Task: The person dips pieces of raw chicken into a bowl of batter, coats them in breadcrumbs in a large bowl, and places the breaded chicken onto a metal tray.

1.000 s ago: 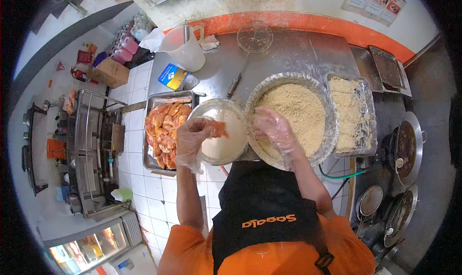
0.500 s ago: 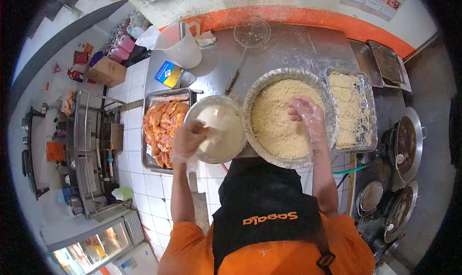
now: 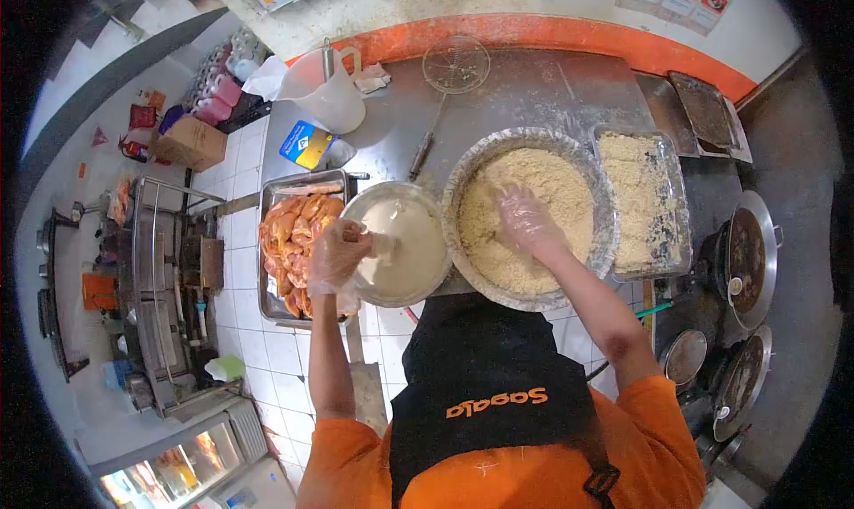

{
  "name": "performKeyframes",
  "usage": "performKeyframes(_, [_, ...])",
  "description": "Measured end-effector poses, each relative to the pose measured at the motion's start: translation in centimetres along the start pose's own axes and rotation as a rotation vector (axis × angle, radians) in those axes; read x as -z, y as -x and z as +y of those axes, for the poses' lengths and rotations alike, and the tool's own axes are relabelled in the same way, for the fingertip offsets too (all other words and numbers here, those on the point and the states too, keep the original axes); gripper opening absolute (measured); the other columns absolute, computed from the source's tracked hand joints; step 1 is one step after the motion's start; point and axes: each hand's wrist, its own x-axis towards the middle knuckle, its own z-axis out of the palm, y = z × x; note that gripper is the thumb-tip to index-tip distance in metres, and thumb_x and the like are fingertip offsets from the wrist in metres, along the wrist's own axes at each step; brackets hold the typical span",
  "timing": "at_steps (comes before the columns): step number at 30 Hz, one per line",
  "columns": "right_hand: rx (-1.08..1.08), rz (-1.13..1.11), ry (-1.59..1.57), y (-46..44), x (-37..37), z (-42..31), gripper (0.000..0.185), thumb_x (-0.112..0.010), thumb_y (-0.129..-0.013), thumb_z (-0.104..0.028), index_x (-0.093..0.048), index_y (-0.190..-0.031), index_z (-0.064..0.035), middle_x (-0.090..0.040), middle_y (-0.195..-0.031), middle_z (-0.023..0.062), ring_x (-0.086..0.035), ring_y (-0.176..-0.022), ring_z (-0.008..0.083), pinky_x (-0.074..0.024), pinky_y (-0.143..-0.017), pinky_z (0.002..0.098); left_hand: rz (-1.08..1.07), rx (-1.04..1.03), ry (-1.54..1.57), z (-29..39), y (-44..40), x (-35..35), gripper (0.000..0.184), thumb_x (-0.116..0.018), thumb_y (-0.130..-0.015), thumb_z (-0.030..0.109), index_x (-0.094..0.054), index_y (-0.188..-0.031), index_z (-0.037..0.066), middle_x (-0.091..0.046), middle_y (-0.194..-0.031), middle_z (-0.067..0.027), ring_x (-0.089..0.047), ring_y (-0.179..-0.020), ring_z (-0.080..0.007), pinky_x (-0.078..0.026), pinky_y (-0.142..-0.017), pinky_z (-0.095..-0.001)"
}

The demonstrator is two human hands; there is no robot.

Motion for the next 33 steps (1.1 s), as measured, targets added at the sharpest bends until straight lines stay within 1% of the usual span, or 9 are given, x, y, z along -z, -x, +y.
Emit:
performKeyframes(3, [-0.072, -0.195, -0.048, -0.7, -1.0, 1.3, 0.051, -0.066, -0.087, -0.016, -0.058, -0.136, -0.0050, -0.057, -0.137, 0.0253, -0.059, -0.125, 0.0367, -0.0505, -0.104, 0.0442, -0.006, -0.087, -0.003, 2.7, 1.5, 2.5, 0.028, -0.081, -0.083, 0.019, -0.069, -0.095, -0.004, -0.073, -0.079, -0.0106, -0.070, -0.073, -0.0125, -0.055, -0.066, -0.0301])
performKeyframes(6, [-0.090, -0.298, -0.148, -0.9, 2.3, 0.8, 0.030, -0.066, -0.086, -0.013, -0.069, -0.112, 0.0006, -0.067, -0.120, 0.0221, -0.067, -0.109, 0.0348, -0.0519, -0.099, 0.0442, 0.077, -0.084, 0.341, 7.3, 4.3, 3.7, 0.027, -0.079, -0.085, 0.018, -0.068, -0.095, -0.004, -0.073, -0.079, -0.0109, -0.069, -0.071, -0.0122, -0.054, -0.066, -0.0291])
performKeyframes(10, [-0.102, -0.238, -0.136, -0.2, 4.7, -1.1, 0.032, -0.066, -0.086, -0.013, -0.068, -0.115, 0.0008, -0.067, -0.118, 0.0245, -0.065, -0.111, 0.0370, -0.0507, -0.100, 0.0442, 0.130, -0.065, 0.282, 6.2, 4.3, 3.2, 0.028, -0.080, -0.083, 0.014, -0.067, -0.097, -0.006, -0.073, -0.082, -0.0122, -0.070, -0.074, -0.0141, -0.055, -0.068, -0.0279])
performKeyframes(13, [-0.022, -0.176, -0.112, -0.9, 4.8, -1.2, 0.039, -0.069, -0.086, -0.015, -0.066, -0.122, -0.0006, -0.064, -0.126, 0.0271, -0.062, -0.118, 0.0398, -0.0492, -0.104, 0.0426, 0.002, -0.038, -0.172, 3.5, 1.8, 1.4, 0.023, -0.078, -0.082, 0.008, -0.066, -0.093, -0.008, -0.073, -0.081, -0.0132, -0.071, -0.075, -0.0156, -0.056, -0.068, -0.0288])
performKeyframes(15, [-0.012, -0.154, -0.086, -0.2, 4.8, -2.5, 0.050, -0.070, -0.085, -0.019, -0.058, -0.131, -0.0019, -0.056, -0.134, 0.0288, -0.055, -0.127, 0.0415, -0.0452, -0.109, 0.0424, 0.026, -0.075, 0.155, 1.4, 1.7, 0.5, 0.024, -0.077, -0.084, 0.010, -0.065, -0.094, -0.008, -0.072, -0.079, -0.0131, -0.070, -0.072, -0.0151, -0.055, -0.065, -0.0291])
performKeyframes(19, [-0.094, -0.300, -0.042, 0.4, 4.1, -3.9, 0.089, -0.073, -0.082, -0.031, -0.032, -0.158, -0.0052, -0.033, -0.157, 0.0318, -0.033, -0.148, 0.0425, -0.0318, -0.122, 0.0441, -0.006, -0.078, 0.175, 1.5, 0.6, 0.3, 0.033, -0.078, -0.084, 0.011, -0.063, -0.105, -0.010, -0.073, -0.082, -0.0149, -0.071, -0.070, -0.0162, -0.055, -0.063, -0.0289])
performKeyframes(25, [-0.126, -0.227, -0.199, 0.8, -2.4, -0.6, 0.049, -0.065, -0.088, -0.018, -0.057, -0.133, -0.0017, -0.062, -0.131, 0.0258, -0.056, -0.127, 0.0393, -0.0452, -0.106, 0.0479, 0.029, -0.120, 0.243, 9.7, 0.8, -1.6, 0.040, -0.077, -0.081, 0.008, -0.062, -0.114, -0.008, -0.073, -0.084, -0.0147, -0.070, -0.069, -0.0149, -0.054, -0.058, -0.0272])
performKeyframes(30, [-0.315, -0.451, -0.267, 2.0, 2.7, -0.4, 0.025, -0.062, -0.090, -0.012, -0.068, -0.110, 0.0002, -0.070, -0.110, 0.0230, -0.068, -0.100, 0.0381, -0.0535, -0.088, 0.0453, -0.002, -0.262, 0.400, 16.1, 0.8, -4.9, 0.032, -0.076, -0.084, 0.005, -0.065, -0.112, -0.004, -0.073, -0.089, -0.0098, -0.068, -0.072, -0.0133, -0.053, -0.058, -0.0261])
performKeyframes(33, [-0.572, -0.445, -0.278, 3.8, 8.3, -0.6, 0.025, -0.061, -0.090, -0.020, -0.076, -0.097, -0.0007, -0.074, -0.105, 0.0199, -0.072, -0.101, 0.0300, -0.0563, -0.087, 0.0415, -0.114, -0.264, 0.459, 15.6, -0.3, -9.5, 0.029, -0.076, -0.085, 0.009, -0.065, -0.110, -0.001, -0.071, -0.088, -0.0095, -0.068, -0.072, -0.0144, -0.052, -0.056, -0.0277])
